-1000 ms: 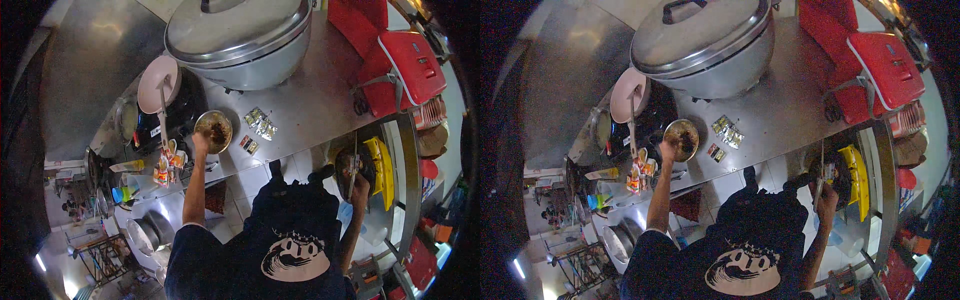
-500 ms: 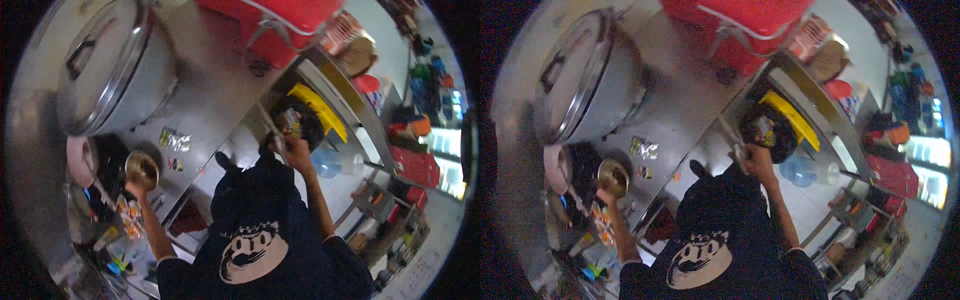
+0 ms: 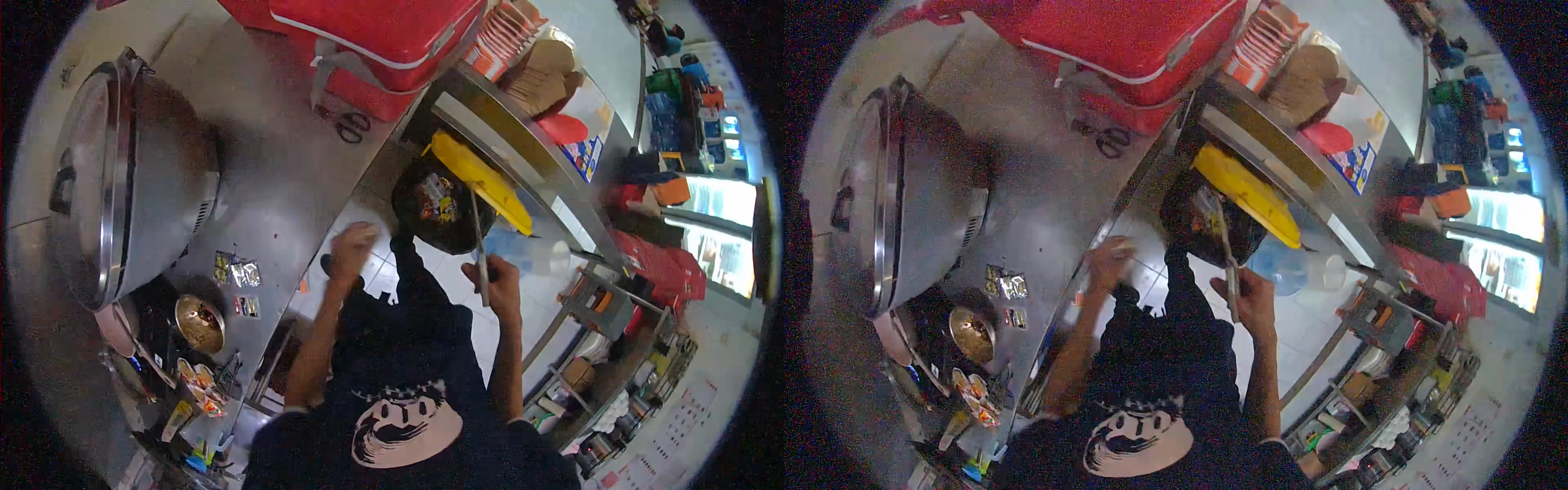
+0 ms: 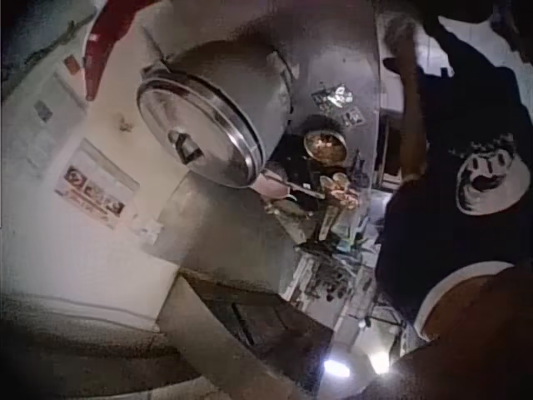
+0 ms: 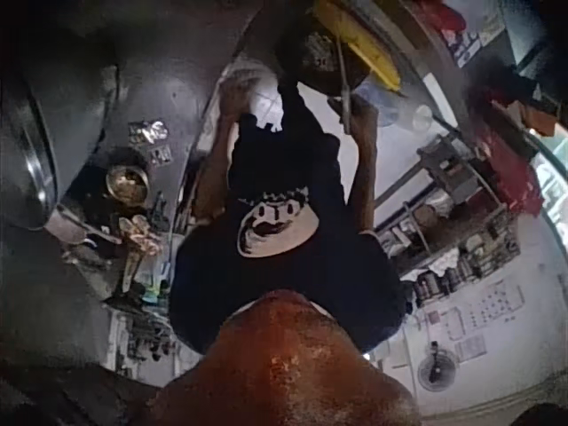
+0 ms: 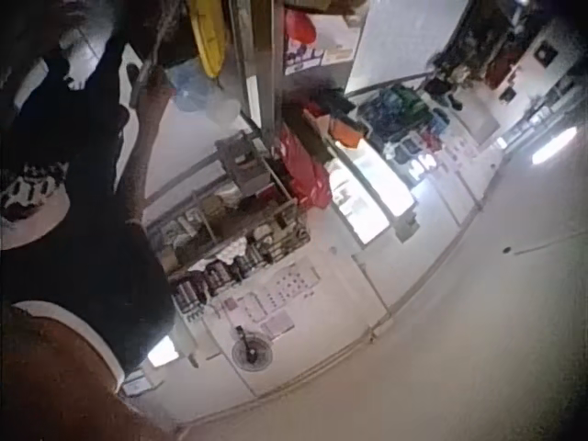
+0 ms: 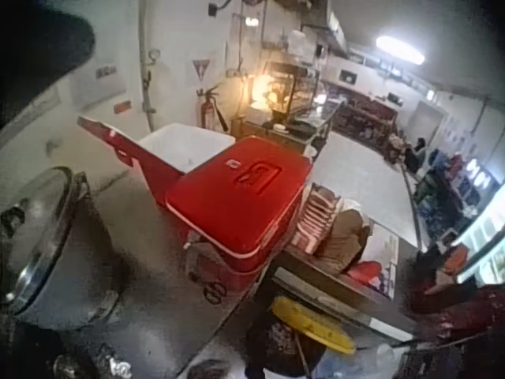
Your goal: The person prepares food by cutting open packets of seasoning with scissors, pouring noodles into boiling water, and then scooping cooked rice from a large cooker to form and wrap rice balls.
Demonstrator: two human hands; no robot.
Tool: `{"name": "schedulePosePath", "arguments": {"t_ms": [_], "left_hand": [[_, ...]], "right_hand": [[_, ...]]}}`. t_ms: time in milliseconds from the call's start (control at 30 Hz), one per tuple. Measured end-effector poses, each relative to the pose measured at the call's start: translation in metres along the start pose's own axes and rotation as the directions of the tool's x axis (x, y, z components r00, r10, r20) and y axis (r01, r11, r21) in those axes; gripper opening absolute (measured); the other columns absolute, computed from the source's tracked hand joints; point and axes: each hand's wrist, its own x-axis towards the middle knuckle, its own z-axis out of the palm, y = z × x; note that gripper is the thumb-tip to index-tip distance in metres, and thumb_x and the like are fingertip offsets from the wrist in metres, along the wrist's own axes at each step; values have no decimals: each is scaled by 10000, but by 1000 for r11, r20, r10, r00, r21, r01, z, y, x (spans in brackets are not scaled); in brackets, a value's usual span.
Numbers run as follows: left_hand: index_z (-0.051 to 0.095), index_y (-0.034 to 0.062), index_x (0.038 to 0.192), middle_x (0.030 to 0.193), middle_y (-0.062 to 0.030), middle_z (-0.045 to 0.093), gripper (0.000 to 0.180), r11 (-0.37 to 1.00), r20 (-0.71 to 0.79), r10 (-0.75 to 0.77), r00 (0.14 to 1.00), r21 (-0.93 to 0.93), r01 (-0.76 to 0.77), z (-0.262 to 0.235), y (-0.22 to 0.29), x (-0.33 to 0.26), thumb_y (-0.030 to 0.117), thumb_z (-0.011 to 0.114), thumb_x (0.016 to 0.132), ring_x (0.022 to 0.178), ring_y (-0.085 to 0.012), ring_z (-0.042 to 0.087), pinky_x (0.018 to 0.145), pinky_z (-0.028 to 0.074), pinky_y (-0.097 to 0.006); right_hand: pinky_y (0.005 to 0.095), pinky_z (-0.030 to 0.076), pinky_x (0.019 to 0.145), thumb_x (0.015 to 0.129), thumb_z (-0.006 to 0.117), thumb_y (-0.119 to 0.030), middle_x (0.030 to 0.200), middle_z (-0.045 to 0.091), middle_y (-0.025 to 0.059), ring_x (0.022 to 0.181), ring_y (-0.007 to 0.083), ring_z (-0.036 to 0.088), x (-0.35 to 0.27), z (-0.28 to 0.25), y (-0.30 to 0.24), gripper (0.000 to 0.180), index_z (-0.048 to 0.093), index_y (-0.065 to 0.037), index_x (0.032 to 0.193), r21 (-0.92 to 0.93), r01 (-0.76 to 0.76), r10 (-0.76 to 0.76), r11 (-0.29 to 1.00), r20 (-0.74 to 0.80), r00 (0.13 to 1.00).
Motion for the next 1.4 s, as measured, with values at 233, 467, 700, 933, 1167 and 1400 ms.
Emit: {"name": "schedulePosePath", "arguments": {"t_ms": [233,467,700,933,1167,1400], "left_hand": [[280,79,1418,1486,-279,190,1101,982,361,-48,931,187,-21,226,-34,85,633,793,616,1383,-464,159,1154,137,-545],[475,93,1408,1473,-183,447,679,975,354,117,928,-218,-40,100,-15,7,457,674,871,1187,-359,562,1016,425,-510],[699,32,1082,972,-155,734,270,897,-417,-425,804,-311,313,-48,-185,-213,139,698,834,851,-241,711,752,563,-372],[635,24,1204,1041,-98,696,340,504,-415,-816,403,-851,144,-65,-280,-461,198,651,913,805,-201,695,617,576,-353],[631,5,1176,1028,-136,703,359,300,-314,-913,261,-949,-94,-43,-282,-508,289,622,957,811,-242,697,642,561,-350],[662,13,1136,998,-125,714,325,371,-378,-921,91,-925,-84,-75,-279,-481,277,634,948,810,-201,703,652,558,-306]], "right_hand": [[300,391,458,871,750,-247,593,556,35,498,106,492,-13,-30,32,318,581,-1,760,-66,-33,33,997,-11,999],[396,461,524,816,776,-262,573,515,102,538,242,556,51,16,36,353,545,-7,738,-260,505,-393,823,380,837],[495,505,710,794,685,-316,914,666,256,864,448,643,116,194,-110,341,684,-31,981,-430,759,-404,490,659,634],[482,517,853,816,682,-314,1072,684,226,974,412,656,169,350,-95,453,648,-36,1172,-547,811,-564,207,611,556],[433,497,920,847,687,-273,1182,649,194,1041,337,626,122,360,-107,441,629,-20,1203,-578,793,-642,195,536,549],[439,553,722,815,690,-302,904,707,163,763,337,681,20,395,-95,270,701,-68,949,-250,942,-689,225,643,335]]}}
